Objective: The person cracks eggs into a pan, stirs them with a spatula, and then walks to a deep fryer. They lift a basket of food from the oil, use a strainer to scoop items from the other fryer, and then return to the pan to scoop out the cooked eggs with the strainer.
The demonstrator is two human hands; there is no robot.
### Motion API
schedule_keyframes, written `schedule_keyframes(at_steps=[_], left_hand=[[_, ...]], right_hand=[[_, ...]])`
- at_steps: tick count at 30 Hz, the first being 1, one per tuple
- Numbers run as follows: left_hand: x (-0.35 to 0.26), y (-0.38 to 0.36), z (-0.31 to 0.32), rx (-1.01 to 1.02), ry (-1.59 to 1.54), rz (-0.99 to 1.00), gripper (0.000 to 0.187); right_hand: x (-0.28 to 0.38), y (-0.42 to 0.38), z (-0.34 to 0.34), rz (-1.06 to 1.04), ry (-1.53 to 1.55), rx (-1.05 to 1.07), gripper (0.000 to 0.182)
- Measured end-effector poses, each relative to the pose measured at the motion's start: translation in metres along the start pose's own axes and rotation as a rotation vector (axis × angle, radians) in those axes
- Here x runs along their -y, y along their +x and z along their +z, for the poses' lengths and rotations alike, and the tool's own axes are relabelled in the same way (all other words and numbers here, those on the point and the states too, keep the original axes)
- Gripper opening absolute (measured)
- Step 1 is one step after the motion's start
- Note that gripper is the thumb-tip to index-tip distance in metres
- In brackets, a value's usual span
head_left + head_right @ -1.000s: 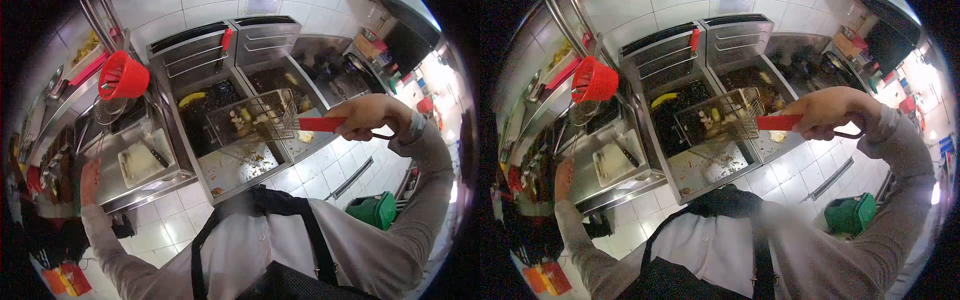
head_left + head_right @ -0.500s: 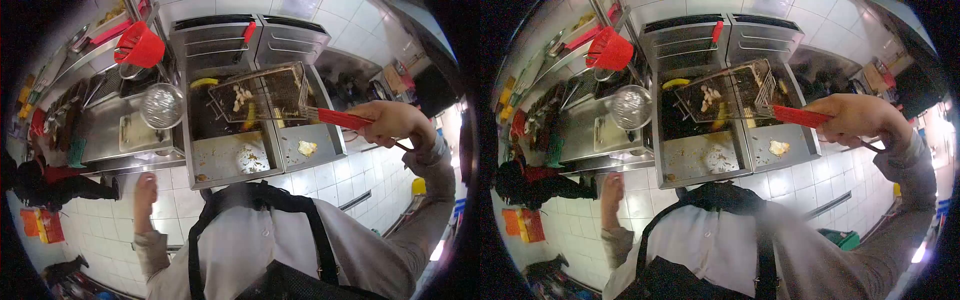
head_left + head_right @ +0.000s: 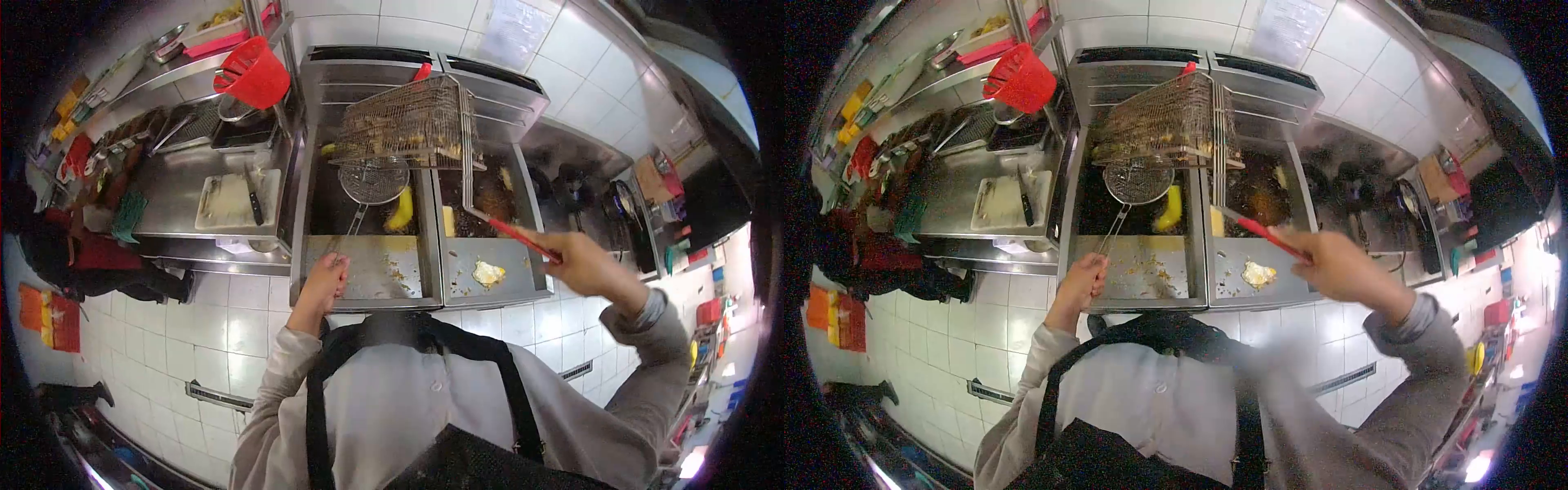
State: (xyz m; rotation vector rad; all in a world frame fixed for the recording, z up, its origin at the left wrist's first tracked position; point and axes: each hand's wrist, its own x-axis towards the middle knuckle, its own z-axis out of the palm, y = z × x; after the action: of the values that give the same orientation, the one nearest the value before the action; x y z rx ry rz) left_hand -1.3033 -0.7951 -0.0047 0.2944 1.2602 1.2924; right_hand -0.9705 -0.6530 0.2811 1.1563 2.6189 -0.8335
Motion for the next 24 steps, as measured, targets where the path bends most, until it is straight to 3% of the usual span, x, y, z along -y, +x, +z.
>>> schedule_keyframes(at_steps=[6, 10, 16, 19, 22, 24], left_hand=[[-0.008, -0.002, -0.004, 0.001, -0.067, 0.02, 0.01], [-0.018, -0.01, -0.002, 0.009, -0.096, 0.051, 0.01], [-0.02, -0.021, -0.002, -0.004, -0.121, 0.101, 0.011], [-0.019, -0.032, -0.005, -0.034, -0.102, 0.084, 0.011], [-0.006, -0.039, -0.016, -0.081, -0.089, 0.063, 0.011], [0.005, -0.043, -0.024, -0.107, -0.099, 0.047, 0.012]], right_hand=[[-0.003, -0.004, 0.041, 0.061, -0.066, -0.075, 0.054], [-0.034, 0.002, 0.079, -0.117, -0.039, -0.238, 0.056], [-0.038, 0.003, 0.098, -0.147, 0.124, -0.258, 0.061], [-0.034, 0.005, 0.098, -0.201, 0.272, -0.279, 0.058], [-0.006, 0.0, 0.067, 0.029, 0.61, -0.003, 0.053], [-0.001, 0.002, 0.059, 0.062, 1.126, 0.167, 0.048]])
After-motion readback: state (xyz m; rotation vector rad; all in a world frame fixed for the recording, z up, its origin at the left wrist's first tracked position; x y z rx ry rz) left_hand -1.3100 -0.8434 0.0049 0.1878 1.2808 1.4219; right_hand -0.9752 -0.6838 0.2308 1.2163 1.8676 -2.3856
